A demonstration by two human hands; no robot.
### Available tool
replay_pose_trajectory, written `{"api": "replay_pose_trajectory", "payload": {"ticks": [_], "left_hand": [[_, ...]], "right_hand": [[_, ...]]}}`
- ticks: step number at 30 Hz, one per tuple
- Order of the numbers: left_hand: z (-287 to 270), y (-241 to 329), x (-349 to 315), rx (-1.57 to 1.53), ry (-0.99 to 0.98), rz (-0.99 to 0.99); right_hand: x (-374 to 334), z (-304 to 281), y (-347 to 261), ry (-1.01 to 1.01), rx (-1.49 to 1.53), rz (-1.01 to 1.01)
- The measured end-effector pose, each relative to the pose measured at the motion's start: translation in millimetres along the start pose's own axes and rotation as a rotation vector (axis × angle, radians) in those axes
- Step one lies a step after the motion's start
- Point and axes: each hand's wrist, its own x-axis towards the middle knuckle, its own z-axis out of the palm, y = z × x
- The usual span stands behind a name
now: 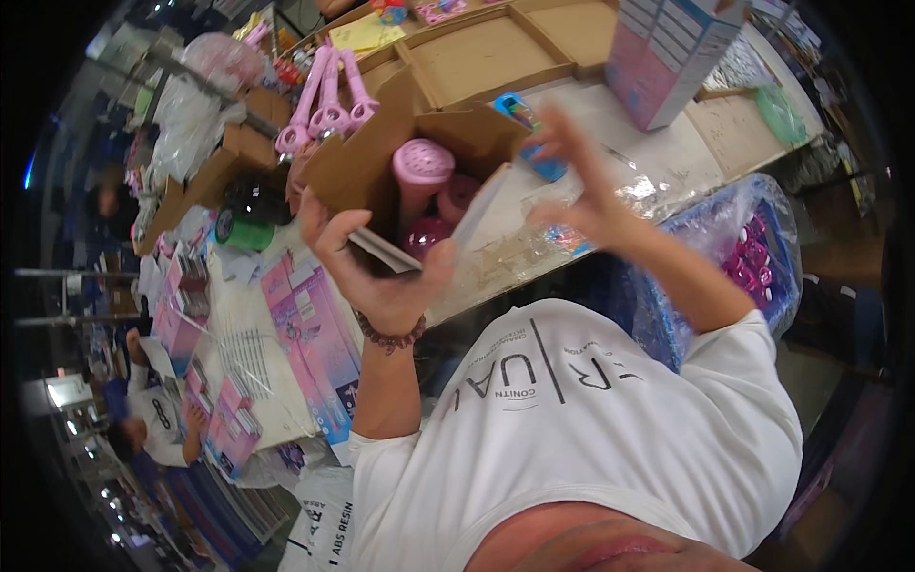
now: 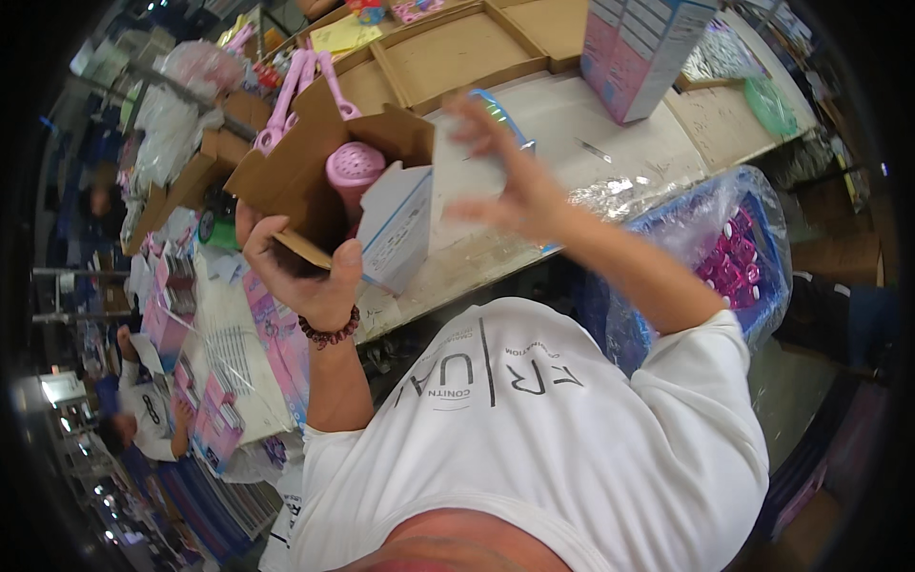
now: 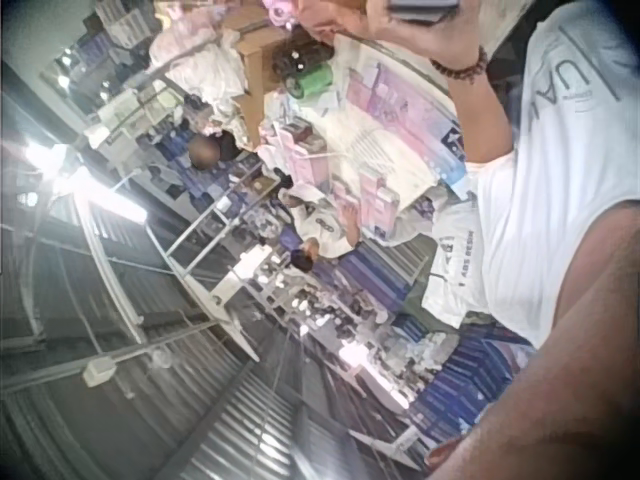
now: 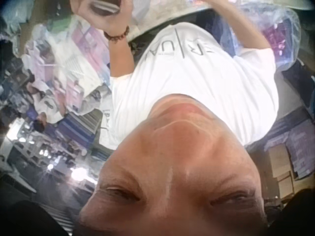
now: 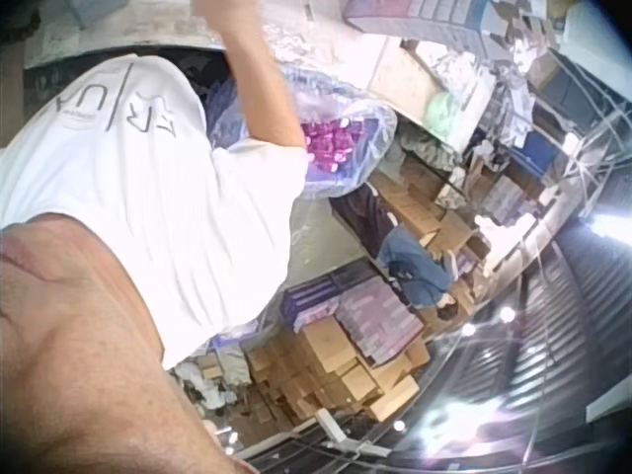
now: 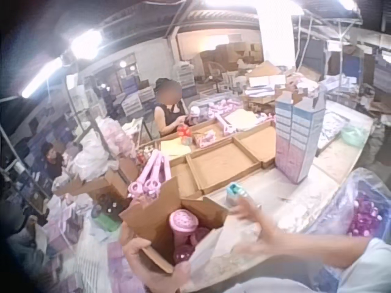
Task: The person unpacks pink bell-shaped components from a cardboard box and places them on a table. They then retrieve white plastic handles from a blue crate and repeatedly attach each bell to a handle by hand, arranging the assembled units on the table.
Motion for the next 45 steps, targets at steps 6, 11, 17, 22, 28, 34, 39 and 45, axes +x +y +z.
{"api": "replay_pose_trajectory", "payload": {"ticks": [6,11,17,22,28,34,39,45], "left_hand": [[66,27,16,0.170,-0.074,0.033],[132,68,39,0.095,-0.225,0.034],[210,74,38,-0.094,-0.318,0.165],[205,41,7,-0.014,-0.436,0.075],[146,6,-70,0.249,-0.438,-0.623],[87,9,-128,0.439,-0.351,-0.897],[54,30,-166,0.508,-0.274,-0.924],[1,44,-203,0.530,-0.224,-1.041]], "right_hand": [[-70,45,27,0.072,0.022,0.193],[-57,-30,2,0.295,0.048,0.257],[-77,-139,4,0.491,-0.103,0.258],[-87,-259,18,0.645,-0.433,0.132],[-84,-335,89,0.776,-0.662,0.070],[-99,-380,163,0.812,-0.733,0.263],[-91,-391,181,0.609,-0.920,0.133],[-111,-323,156,0.754,-0.974,0.273]]}}
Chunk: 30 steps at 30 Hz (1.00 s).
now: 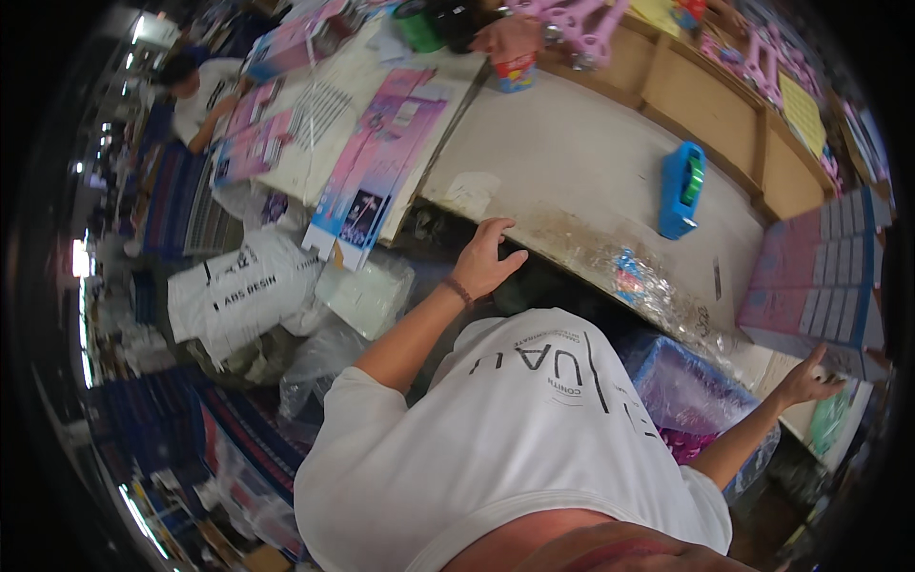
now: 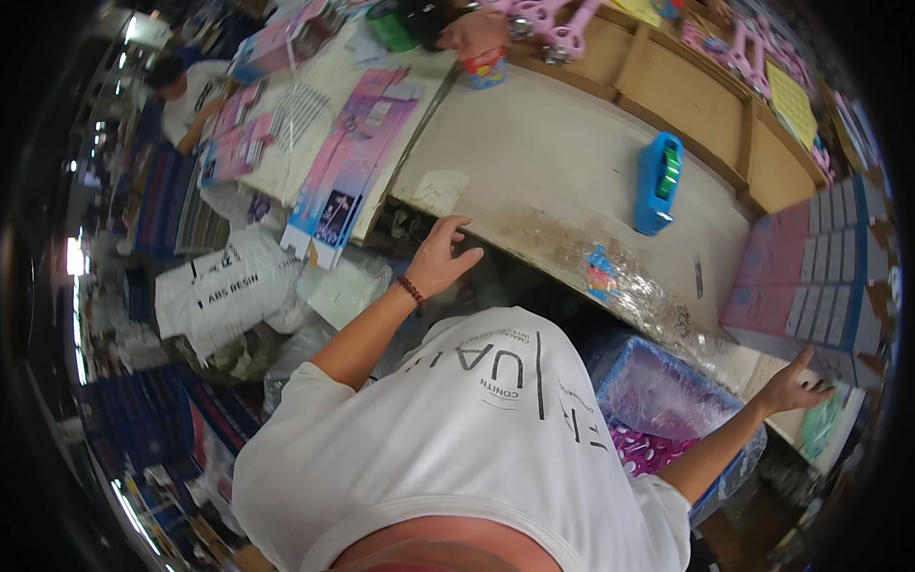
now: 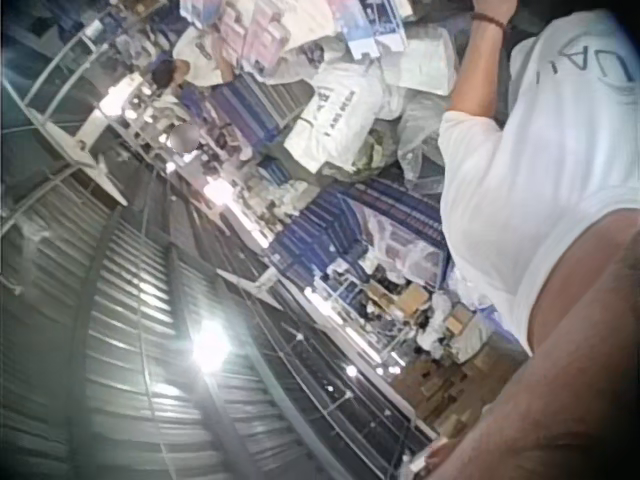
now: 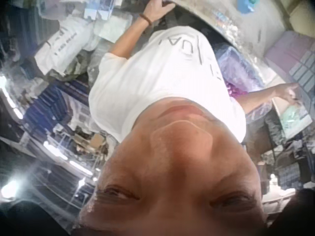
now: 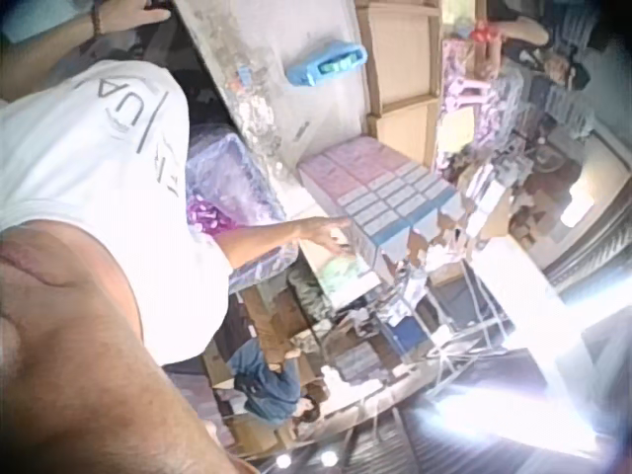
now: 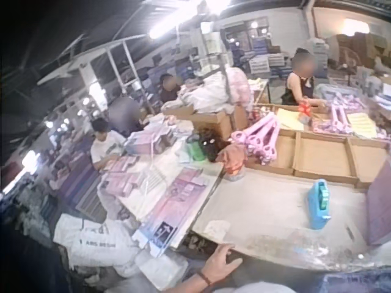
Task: The person unpacks pink bell-shaped components from a cardboard box and places them on a table. They then retrieve white plastic handles from a blue crate and repeatedly attach each bell to a handle by hand, arranging the assembled units on the table.
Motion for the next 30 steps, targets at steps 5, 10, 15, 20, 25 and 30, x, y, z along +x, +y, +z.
{"api": "replay_pose_trajectory", "payload": {"ticks": [5,10,15,20,25,30], "left_hand": [[-36,-58,-23,0.038,-0.038,-0.011],[-81,-118,-59,0.066,-0.086,-0.049],[-121,-224,-132,-0.141,0.182,-0.332],[-120,-352,-313,-0.248,0.950,-1.046],[-26,-314,-494,-0.446,1.376,-1.595],[102,-227,-494,-0.822,1.456,-1.595]], "right_hand": [[-113,43,-74,-0.282,0.368,0.009],[-253,92,-191,-1.119,0.773,0.024],[-381,83,-270,-1.786,0.582,-0.294],[-413,112,-319,-2.052,0.649,-0.581],[-428,165,-401,-2.138,0.611,-0.949],[-491,143,-468,-2.271,0.698,-1.488]]}}
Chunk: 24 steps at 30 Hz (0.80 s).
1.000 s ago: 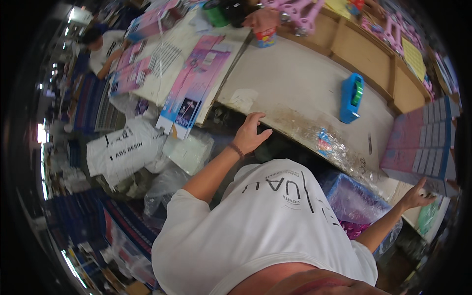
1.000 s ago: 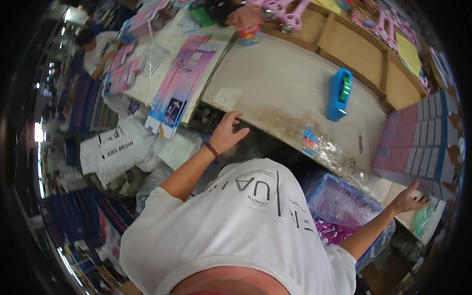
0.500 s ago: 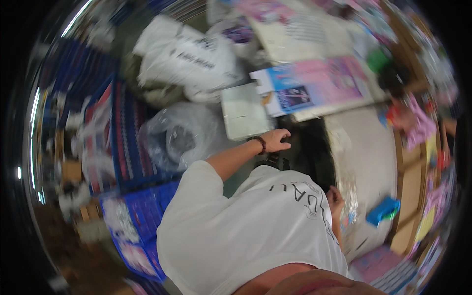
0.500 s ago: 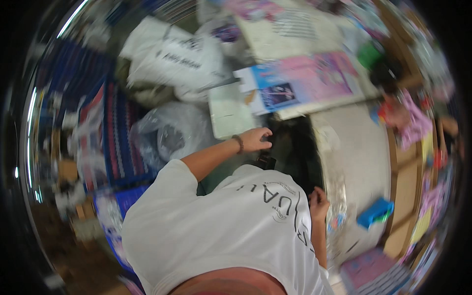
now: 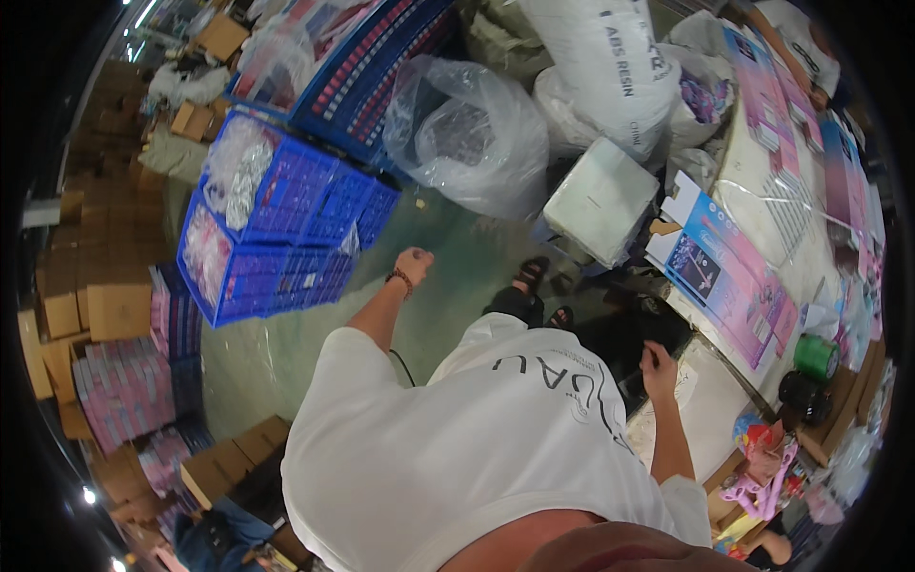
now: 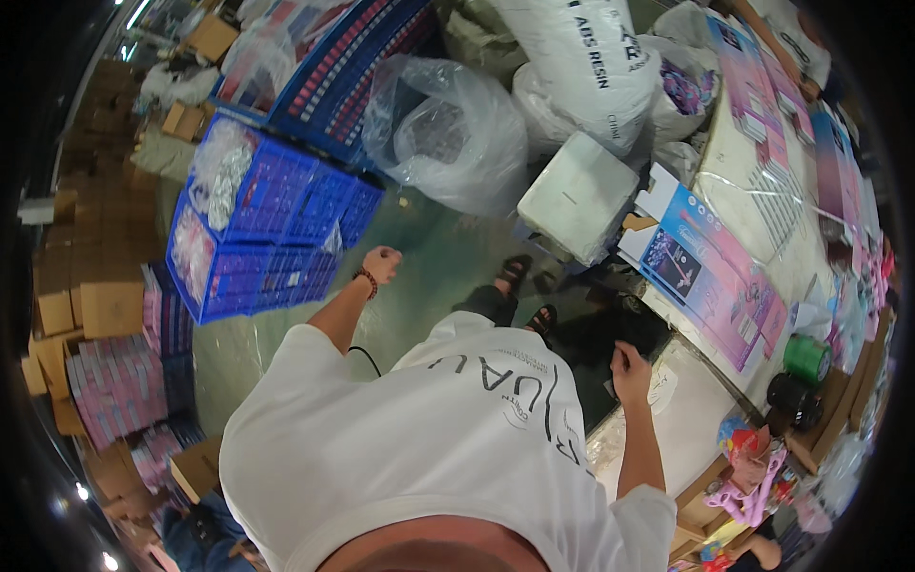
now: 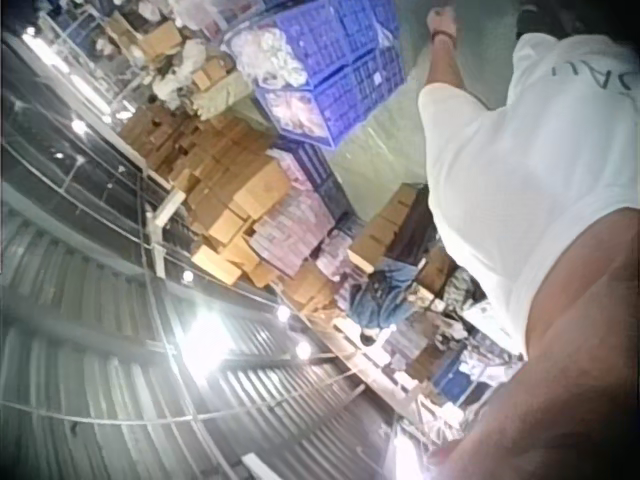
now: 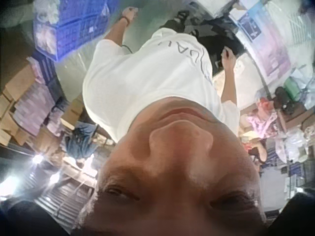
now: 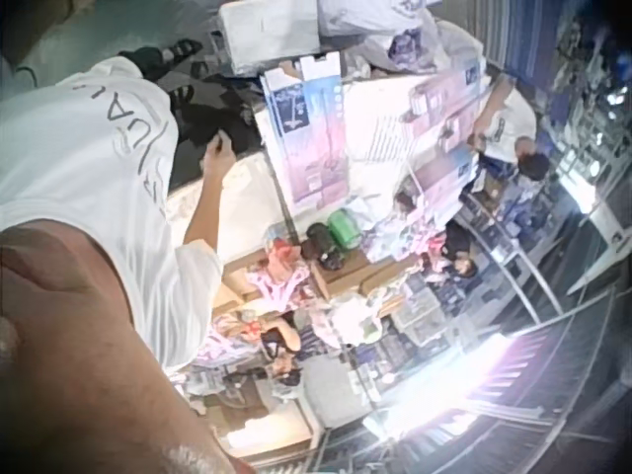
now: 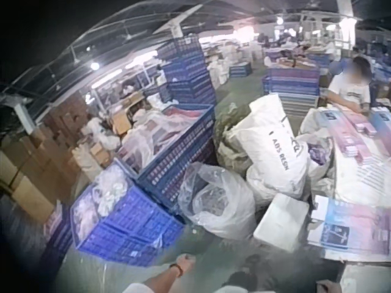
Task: The person unpacks pink bell-shaped components from a cardboard box and places them on a table. They then retrieve white plastic handles from a blue crate and repeatedly attach each bell to a handle by hand, arranging the assembled units on the table.
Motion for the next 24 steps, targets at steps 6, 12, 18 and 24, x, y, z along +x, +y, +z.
{"api": "replay_pose_trajectory", "payload": {"ticks": [6,12,18,24], "left_hand": [[31,-155,18,-0.314,-0.333,-0.098],[-26,-218,74,-0.346,-0.277,-0.118],[-137,-163,70,-0.400,0.068,-0.070],[-165,-150,85,-0.628,0.166,-0.115]], "right_hand": [[61,45,-69,-0.076,0.085,-0.135],[111,146,-126,-0.239,0.023,-0.108],[158,229,-179,-0.519,-0.028,-0.062],[218,243,-201,-0.576,-0.021,0.268]]}}
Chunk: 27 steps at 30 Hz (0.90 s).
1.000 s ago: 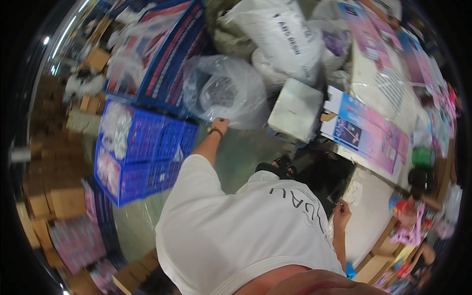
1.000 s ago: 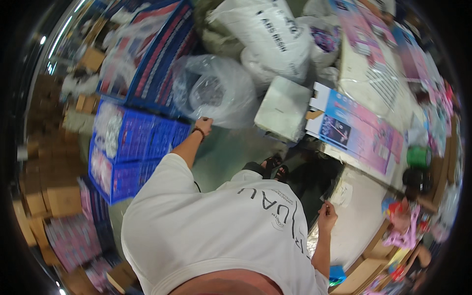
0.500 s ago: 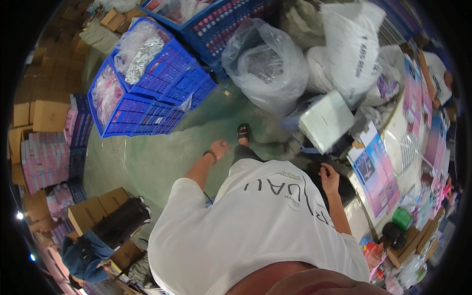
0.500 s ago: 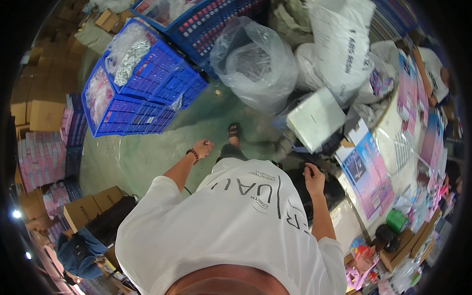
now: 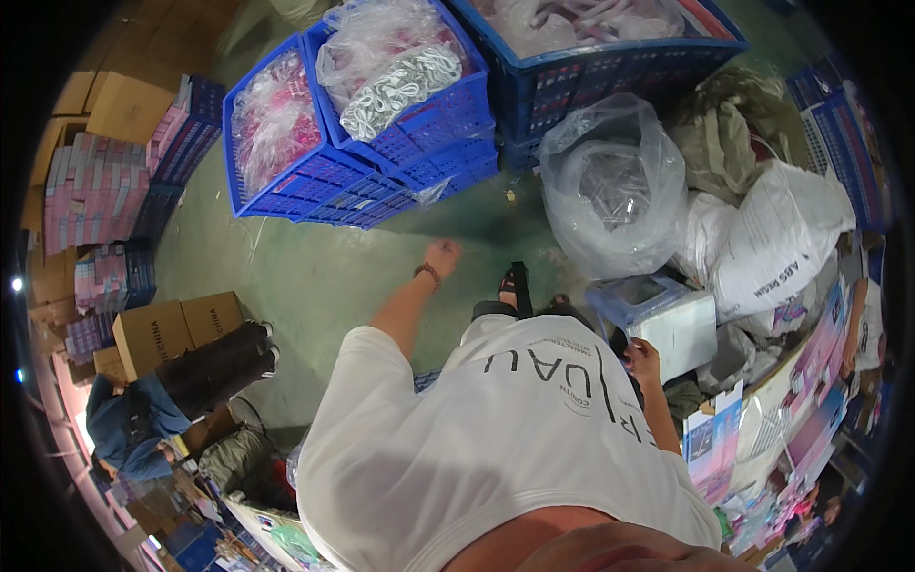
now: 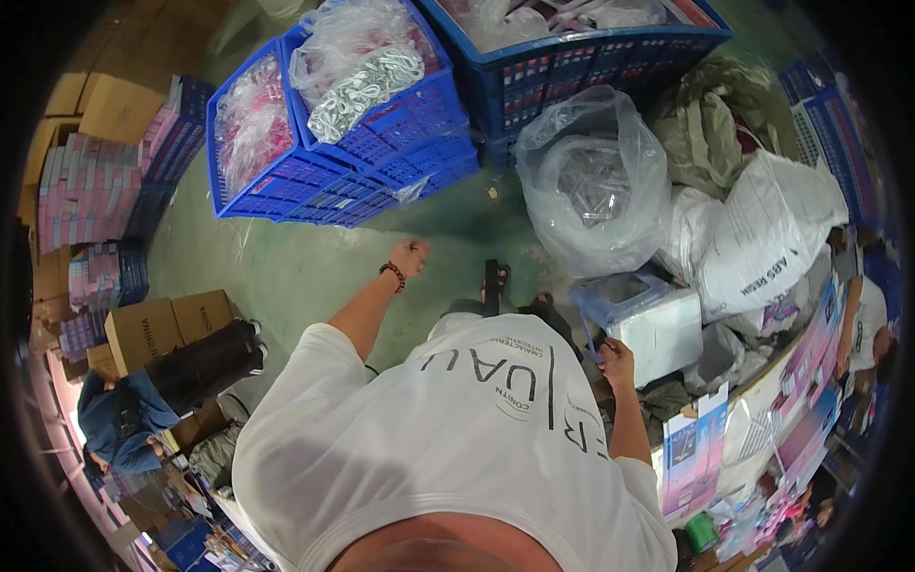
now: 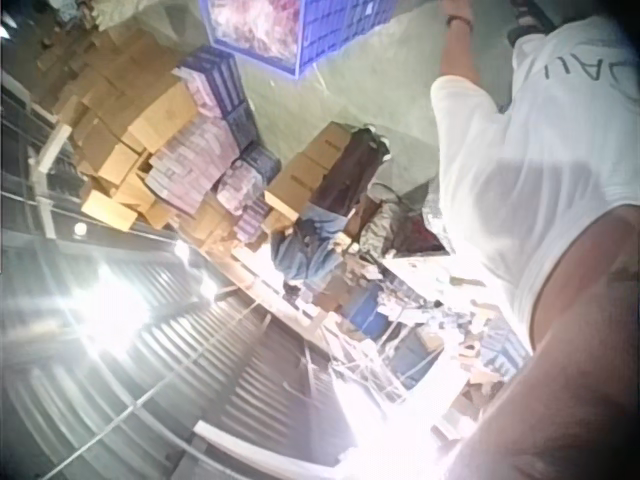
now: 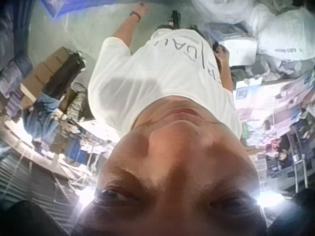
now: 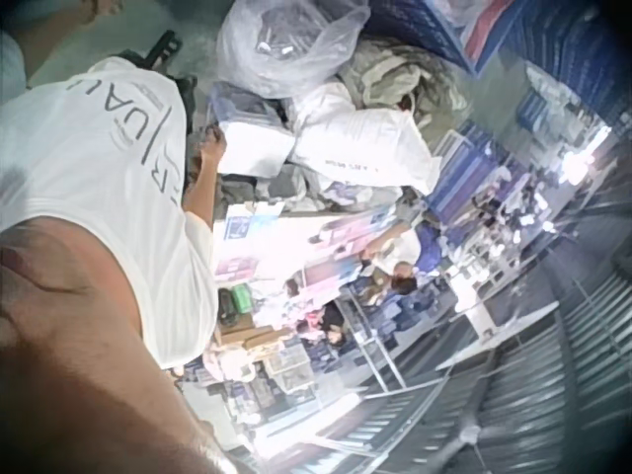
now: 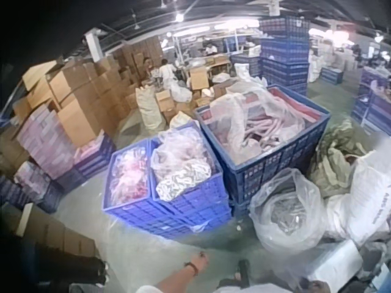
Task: The person unpacks pink bell-shaped components from a cardboard box and places them on a table. They then retrieve white plastic handles from a blue crate and repeatedly attach each bell to a handle by hand, arranging the assembled units on the table.
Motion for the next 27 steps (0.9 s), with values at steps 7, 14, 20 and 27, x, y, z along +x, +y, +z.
{"api": "replay_pose_trajectory", "payload": {"ticks": [7,14,20,27], "left_hand": [[32,-6,-11,0.030,-0.021,-0.177],[67,68,6,0.013,0.062,-0.133],[93,199,30,0.158,-0.031,0.217],[113,448,45,0.006,-0.343,0.598]], "right_hand": [[75,-43,-24,0.032,-0.026,0.117],[171,-78,-94,-0.006,0.017,-0.092],[192,-97,-168,-0.009,0.115,-0.278],[188,-91,-257,0.054,0.145,-0.358]]}}
